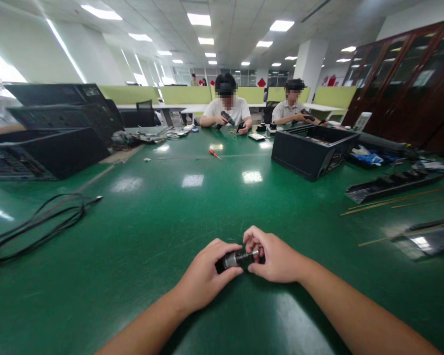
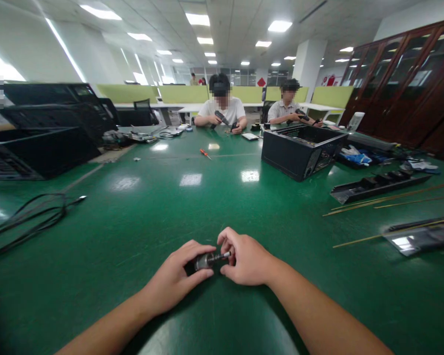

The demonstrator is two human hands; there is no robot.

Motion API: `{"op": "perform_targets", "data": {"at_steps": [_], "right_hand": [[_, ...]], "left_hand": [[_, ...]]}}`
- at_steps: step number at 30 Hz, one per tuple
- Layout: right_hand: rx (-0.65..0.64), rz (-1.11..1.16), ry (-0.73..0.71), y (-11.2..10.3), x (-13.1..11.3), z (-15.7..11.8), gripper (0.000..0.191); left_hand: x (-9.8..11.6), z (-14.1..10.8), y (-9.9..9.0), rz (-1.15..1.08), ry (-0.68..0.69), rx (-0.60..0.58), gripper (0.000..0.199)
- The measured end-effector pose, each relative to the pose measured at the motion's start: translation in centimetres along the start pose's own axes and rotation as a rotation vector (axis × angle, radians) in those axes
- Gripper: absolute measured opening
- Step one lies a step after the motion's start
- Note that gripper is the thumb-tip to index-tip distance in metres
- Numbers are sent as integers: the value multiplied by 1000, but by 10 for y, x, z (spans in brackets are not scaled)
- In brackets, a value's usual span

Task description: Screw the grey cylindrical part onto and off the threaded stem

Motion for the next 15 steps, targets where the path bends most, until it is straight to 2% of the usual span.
{"op": "perform_targets", "data": {"at_steps": [3,9,15], "right_hand": [[-7,-35,3,1,-3,-1,45],[-8,-89,24,3,-2,0,35],[18,-99,5,2,-2,0,41]], "left_hand": [[-7,0,0,-49,-53,31,48],[-15,1,-2,-151,-105,56,46],[-16,3,2,-158,-115,17,49]]}}
Point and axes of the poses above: each hand's wrist, its own z-axis towards the middle knuckle, its own y-axis out of the palm, x = y × z, the point moved 9 cm from there along z, towards the middle knuckle, and after that the axes turned 4 degrees about -x, right-handed, at the moved point
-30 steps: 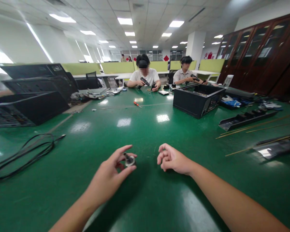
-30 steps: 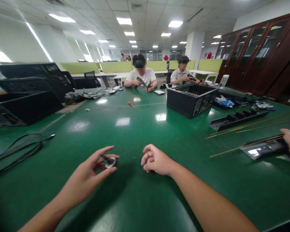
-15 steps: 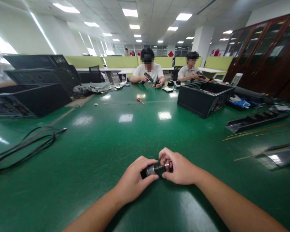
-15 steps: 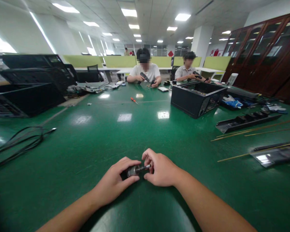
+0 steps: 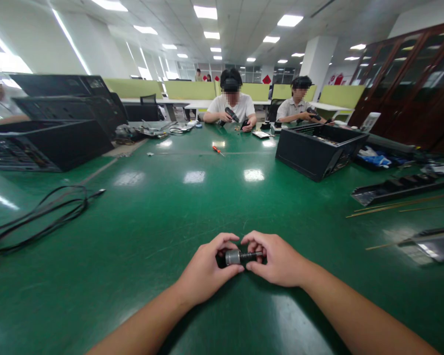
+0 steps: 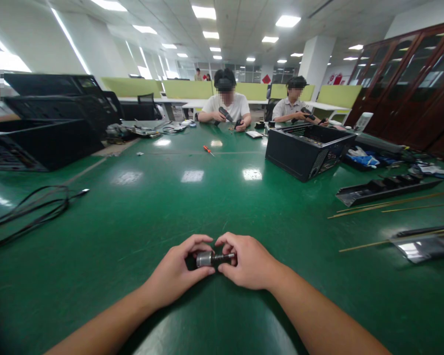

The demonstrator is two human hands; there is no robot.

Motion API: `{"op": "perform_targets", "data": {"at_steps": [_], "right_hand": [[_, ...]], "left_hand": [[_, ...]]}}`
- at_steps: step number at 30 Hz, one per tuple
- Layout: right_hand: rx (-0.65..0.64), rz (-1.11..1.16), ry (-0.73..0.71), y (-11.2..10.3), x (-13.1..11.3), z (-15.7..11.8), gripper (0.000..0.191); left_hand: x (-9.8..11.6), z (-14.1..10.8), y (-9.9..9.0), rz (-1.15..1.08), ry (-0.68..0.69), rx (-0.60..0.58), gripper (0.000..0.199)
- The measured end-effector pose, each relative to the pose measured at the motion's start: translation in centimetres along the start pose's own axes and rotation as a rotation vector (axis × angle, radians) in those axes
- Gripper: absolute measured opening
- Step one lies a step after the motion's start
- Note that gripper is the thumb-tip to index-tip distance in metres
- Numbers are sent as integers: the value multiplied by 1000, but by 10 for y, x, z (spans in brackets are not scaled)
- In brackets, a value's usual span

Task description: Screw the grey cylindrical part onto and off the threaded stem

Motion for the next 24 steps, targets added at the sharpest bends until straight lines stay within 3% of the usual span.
{"op": "perform_targets", "data": {"at_steps": [6,24], "right_hand": [[-5,-73,2,0,-4,0,26],[9,-190,-63,-1,-11,1,8]], "left_hand": [[1,0,-1,7,4,18,47],[3,0,1,11,0,22,44]]}}
Point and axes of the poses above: each hand's wrist, its own z-axis towards the middle knuckle, its own y-axis out of the palm, x = y × z, the point moved 9 cm from there along z, towards the middle knuckle, and after that the axes turned 4 degrees about -x, right-handed, at the moved point
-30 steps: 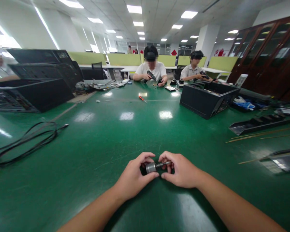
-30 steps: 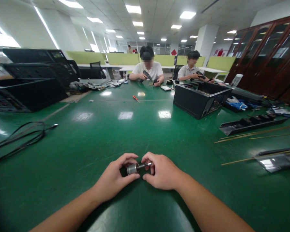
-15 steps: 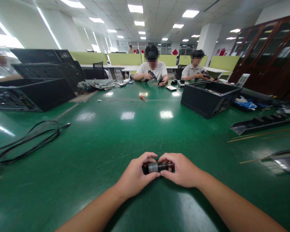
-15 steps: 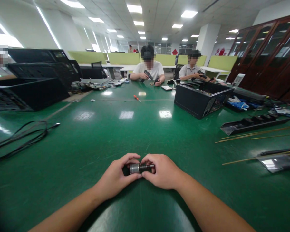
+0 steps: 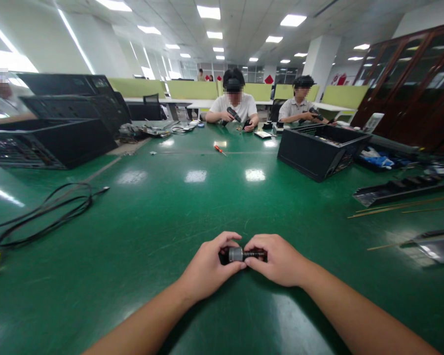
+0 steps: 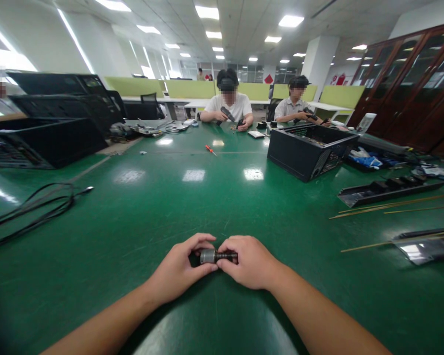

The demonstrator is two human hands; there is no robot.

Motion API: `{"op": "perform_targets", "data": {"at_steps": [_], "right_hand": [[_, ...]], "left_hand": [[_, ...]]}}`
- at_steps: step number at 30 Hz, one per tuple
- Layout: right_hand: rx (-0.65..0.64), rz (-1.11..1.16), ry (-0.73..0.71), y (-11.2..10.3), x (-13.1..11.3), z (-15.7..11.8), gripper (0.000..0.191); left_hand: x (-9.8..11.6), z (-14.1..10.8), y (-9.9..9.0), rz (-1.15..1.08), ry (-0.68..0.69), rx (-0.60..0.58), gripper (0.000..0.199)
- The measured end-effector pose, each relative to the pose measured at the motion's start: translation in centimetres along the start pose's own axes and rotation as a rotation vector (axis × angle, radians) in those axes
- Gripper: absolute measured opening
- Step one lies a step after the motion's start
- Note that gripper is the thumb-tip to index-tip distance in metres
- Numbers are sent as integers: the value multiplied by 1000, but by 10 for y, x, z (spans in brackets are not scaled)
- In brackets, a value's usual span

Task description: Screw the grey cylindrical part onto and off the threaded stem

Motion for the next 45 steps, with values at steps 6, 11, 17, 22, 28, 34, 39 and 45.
{"op": "perform_targets", "data": {"at_steps": [6,11,17,22,28,34,39,45], "right_hand": [[5,-11,-1,-1,-1,0,7],[2,-33,-3,-2,-2,0,7],[1,-42,-15,-3,-3,0,8],[7,-45,-17,-4,-2,0,8],[7,-47,-23,-5,-3,-1,8],[8,-44,-11,-5,-4,0,6],[6,-22,0,-5,-5,0,8],[8,-27,-6,-6,-5,0,8]], "left_hand": [[1,0,0,-17,-4,-7,40],[2,1,0,-30,-8,-17,36],[3,0,0,-30,-1,-10,35],[5,0,0,-31,-1,-4,35],[4,-1,-1,-39,0,-2,35],[4,0,-1,-31,-3,-4,33],[4,0,-3,-9,-2,11,33],[7,0,-3,54,-2,-5,22]]}}
Point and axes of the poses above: each hand's wrist, its own z-axis towards the middle knuckle, its own y-axis out of the palm, x = y × z, the point moved 9 cm from there along z, towards the middle knuckle, and after that the axes turned 4 degrees about -x, right-handed, at the moved point
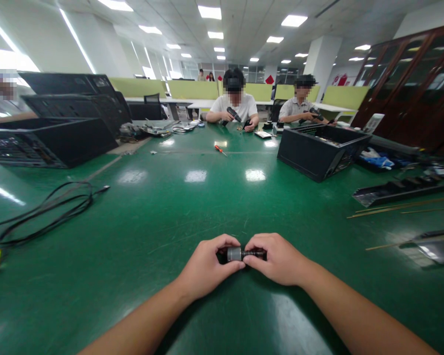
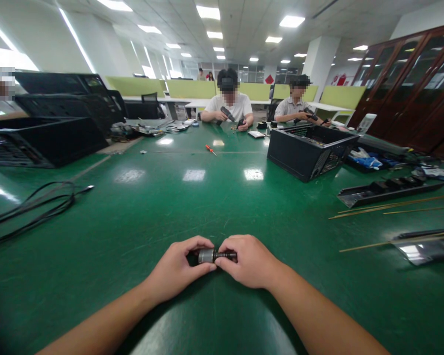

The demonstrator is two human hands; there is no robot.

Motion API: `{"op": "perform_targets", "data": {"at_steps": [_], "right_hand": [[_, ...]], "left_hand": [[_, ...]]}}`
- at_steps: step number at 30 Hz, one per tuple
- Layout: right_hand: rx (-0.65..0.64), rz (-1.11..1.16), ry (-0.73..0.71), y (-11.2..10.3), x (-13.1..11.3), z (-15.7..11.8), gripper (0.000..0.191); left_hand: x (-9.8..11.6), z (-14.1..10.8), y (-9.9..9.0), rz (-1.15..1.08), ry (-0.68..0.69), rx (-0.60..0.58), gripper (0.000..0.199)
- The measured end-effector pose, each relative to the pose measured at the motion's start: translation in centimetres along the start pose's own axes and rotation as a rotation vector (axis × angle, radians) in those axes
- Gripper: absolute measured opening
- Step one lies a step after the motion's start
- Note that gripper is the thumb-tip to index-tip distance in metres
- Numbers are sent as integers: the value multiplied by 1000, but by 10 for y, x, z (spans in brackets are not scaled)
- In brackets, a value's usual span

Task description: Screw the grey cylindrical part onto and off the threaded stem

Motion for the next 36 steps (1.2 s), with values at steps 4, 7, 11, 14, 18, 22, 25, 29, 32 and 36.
{"op": "perform_targets", "data": {"at_steps": [4,7,11,14,18,22,25,29,32,36], "right_hand": [[-1,-3,-5,1,0,0,8],[-6,-13,1,1,1,1,9],[-7,-10,-3,1,1,1,8],[-5,-13,-8,1,0,0,8],[-6,-16,-9,2,1,0,9],[-13,-17,-6,1,1,0,9],[-13,-17,-10,-1,0,0,8],[-9,-15,-14,-2,0,0,9],[-7,-13,-18,-2,1,-1,9],[-9,-22,-18,-1,3,-1,8]], "left_hand": [[0,0,0,-3,-4,0,23],[-1,0,0,0,-6,2,23],[-1,0,0,-6,0,1,23],[-2,0,0,-10,-3,6,23],[-3,-1,0,-16,-7,5,23],[-3,-1,0,-20,-4,6,22],[-3,-1,-1,-24,-1,8,22],[-4,-1,-1,-33,-13,12,22],[-4,0,-1,-38,-20,11,23],[-4,0,-1,-42,-25,11,22]]}}
Point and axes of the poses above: each hand's wrist, its own z-axis towards the middle knuckle, its own y-axis out of the palm, x = y × z, the point moved 9 cm from there along z, towards the middle knuckle, and after that the axes turned 4 degrees about -x, right-handed, at the moved point
